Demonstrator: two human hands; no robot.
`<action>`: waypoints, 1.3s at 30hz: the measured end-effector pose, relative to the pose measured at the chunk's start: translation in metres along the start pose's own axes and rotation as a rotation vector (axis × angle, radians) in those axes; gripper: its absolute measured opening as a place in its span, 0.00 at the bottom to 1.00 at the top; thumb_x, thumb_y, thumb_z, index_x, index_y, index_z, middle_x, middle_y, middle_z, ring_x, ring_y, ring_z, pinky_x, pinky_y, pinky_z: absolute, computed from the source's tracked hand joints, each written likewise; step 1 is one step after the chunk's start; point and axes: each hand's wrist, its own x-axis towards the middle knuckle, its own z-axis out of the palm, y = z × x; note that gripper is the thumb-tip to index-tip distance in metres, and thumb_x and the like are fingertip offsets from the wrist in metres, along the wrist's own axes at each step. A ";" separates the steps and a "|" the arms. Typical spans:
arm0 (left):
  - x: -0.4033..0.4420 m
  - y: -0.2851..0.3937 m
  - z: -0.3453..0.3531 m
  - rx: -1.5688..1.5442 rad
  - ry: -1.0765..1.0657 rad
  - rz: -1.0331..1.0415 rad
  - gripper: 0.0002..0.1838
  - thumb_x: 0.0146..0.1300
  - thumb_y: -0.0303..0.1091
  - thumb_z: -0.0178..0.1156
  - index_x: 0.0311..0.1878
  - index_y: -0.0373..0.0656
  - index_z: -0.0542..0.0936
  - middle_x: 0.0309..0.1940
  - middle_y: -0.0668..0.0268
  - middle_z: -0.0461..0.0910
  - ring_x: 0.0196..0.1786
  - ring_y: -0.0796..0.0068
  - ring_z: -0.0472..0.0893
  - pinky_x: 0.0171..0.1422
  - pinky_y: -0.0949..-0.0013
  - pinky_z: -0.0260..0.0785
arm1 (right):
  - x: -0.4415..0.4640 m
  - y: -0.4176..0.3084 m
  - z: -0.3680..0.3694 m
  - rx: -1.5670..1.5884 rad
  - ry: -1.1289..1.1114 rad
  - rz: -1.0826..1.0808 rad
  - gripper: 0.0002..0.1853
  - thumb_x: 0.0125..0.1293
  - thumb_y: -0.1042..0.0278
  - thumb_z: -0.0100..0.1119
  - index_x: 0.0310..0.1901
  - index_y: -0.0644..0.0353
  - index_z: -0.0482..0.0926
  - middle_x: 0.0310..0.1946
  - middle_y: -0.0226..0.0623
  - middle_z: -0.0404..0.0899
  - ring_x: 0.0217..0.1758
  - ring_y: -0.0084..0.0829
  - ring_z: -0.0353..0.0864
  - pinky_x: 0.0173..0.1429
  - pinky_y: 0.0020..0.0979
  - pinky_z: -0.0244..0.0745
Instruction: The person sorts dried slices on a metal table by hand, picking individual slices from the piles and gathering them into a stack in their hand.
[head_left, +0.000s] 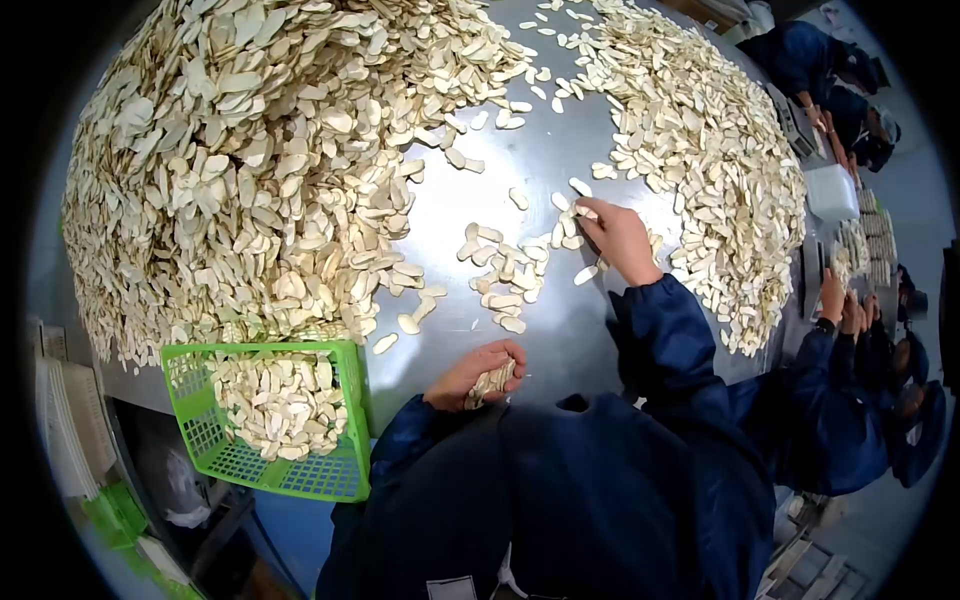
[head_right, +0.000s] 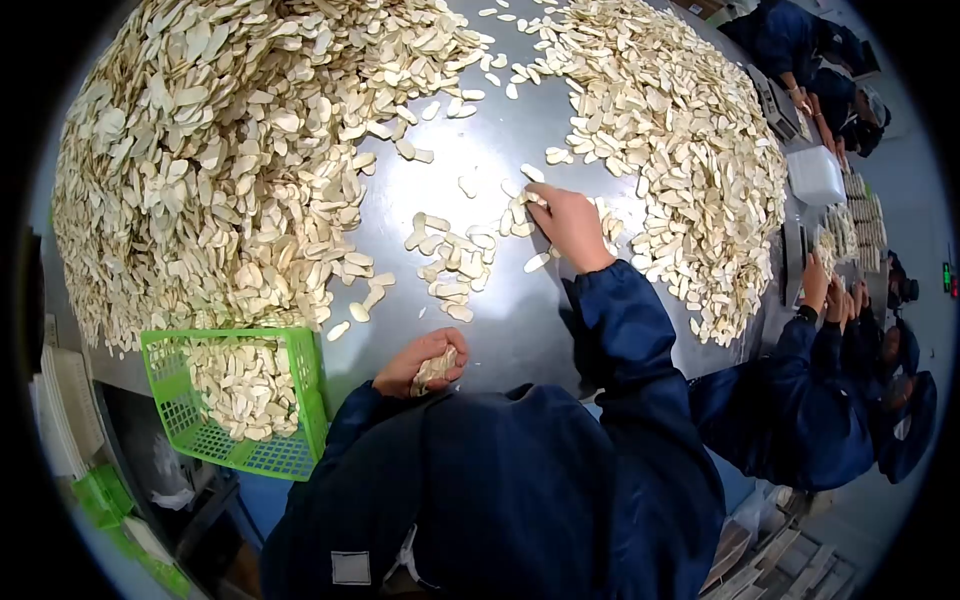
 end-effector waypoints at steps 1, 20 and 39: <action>-0.001 0.000 0.000 0.005 0.002 0.009 0.14 0.70 0.40 0.52 0.46 0.38 0.70 0.37 0.64 0.70 0.34 0.78 0.72 0.22 0.84 0.64 | -0.002 0.003 0.002 -0.037 0.028 0.027 0.11 0.61 0.63 0.58 0.42 0.56 0.81 0.25 0.46 0.80 0.31 0.48 0.80 0.35 0.43 0.74; 0.001 0.000 0.003 0.015 -0.022 0.019 0.14 0.70 0.41 0.51 0.46 0.39 0.70 0.36 0.64 0.71 0.33 0.79 0.72 0.22 0.84 0.62 | -0.033 -0.015 -0.006 -0.008 0.114 0.242 0.12 0.60 0.62 0.59 0.43 0.57 0.78 0.22 0.46 0.80 0.27 0.46 0.80 0.33 0.40 0.73; 0.001 0.000 0.003 -0.008 -0.058 0.031 0.14 0.72 0.38 0.47 0.52 0.39 0.71 0.39 0.64 0.75 0.35 0.81 0.76 0.24 0.85 0.68 | -0.050 -0.031 -0.022 0.341 -0.080 0.257 0.15 0.61 0.65 0.61 0.46 0.64 0.79 0.19 0.35 0.74 0.22 0.23 0.73 0.28 0.25 0.66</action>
